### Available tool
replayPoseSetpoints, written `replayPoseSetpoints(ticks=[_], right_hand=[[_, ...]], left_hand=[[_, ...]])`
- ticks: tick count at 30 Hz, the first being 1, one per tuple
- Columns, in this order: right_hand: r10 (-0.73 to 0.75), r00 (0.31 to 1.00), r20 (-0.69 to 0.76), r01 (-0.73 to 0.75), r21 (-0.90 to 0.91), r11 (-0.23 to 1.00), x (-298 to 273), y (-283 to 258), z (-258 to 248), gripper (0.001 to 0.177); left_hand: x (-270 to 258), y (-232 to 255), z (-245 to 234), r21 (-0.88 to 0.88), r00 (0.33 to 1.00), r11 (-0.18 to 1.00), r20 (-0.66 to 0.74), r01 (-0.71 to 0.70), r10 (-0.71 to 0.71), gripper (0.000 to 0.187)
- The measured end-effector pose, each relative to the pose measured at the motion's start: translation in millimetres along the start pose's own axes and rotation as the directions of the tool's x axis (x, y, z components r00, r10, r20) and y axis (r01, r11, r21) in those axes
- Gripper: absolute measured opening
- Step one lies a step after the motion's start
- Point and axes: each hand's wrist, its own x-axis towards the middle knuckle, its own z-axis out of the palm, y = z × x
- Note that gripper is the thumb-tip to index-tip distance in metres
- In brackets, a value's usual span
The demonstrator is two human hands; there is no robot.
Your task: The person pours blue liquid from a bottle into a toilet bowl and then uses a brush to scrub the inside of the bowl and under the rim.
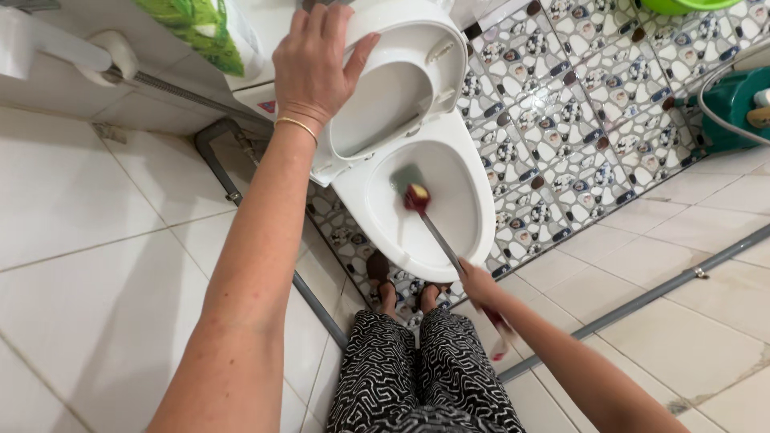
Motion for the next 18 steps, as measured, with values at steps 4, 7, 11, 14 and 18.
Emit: replayPoseSetpoints(ticks=[4, 7, 11, 14, 18], right_hand=[[0.103, 0.983, 0.155, -0.120, 0.104, 0.987, 84, -36, -15, 0.048], [0.108, 0.992, 0.072, -0.107, -0.015, 0.994, 109, -52, -29, 0.046], [0.125, 0.992, 0.002, -0.125, -0.019, 0.992, 63, -56, -28, 0.042], [0.221, 0.933, 0.283, -0.357, 0.667, 0.654, 21, -64, -37, 0.029], [-0.124, 0.889, 0.442, -0.458, 0.836, -0.303, 16, -65, -29, 0.021]], left_hand=[[4, 1, -3, -0.006, 1.000, 1.000, 0.003, 0.019, -0.019, 0.035], [4, 5, -6, -0.013, 0.997, 0.999, 0.052, 0.049, -0.049, 0.036], [6, 2, -6, 0.002, 0.997, 1.000, 0.068, 0.020, -0.021, 0.035], [7, 4, -7, 0.018, 1.000, 1.000, 0.007, 0.004, -0.004, 0.035], [5, 6, -9, 0.000, 0.997, 0.999, 0.069, 0.038, -0.038, 0.036]])
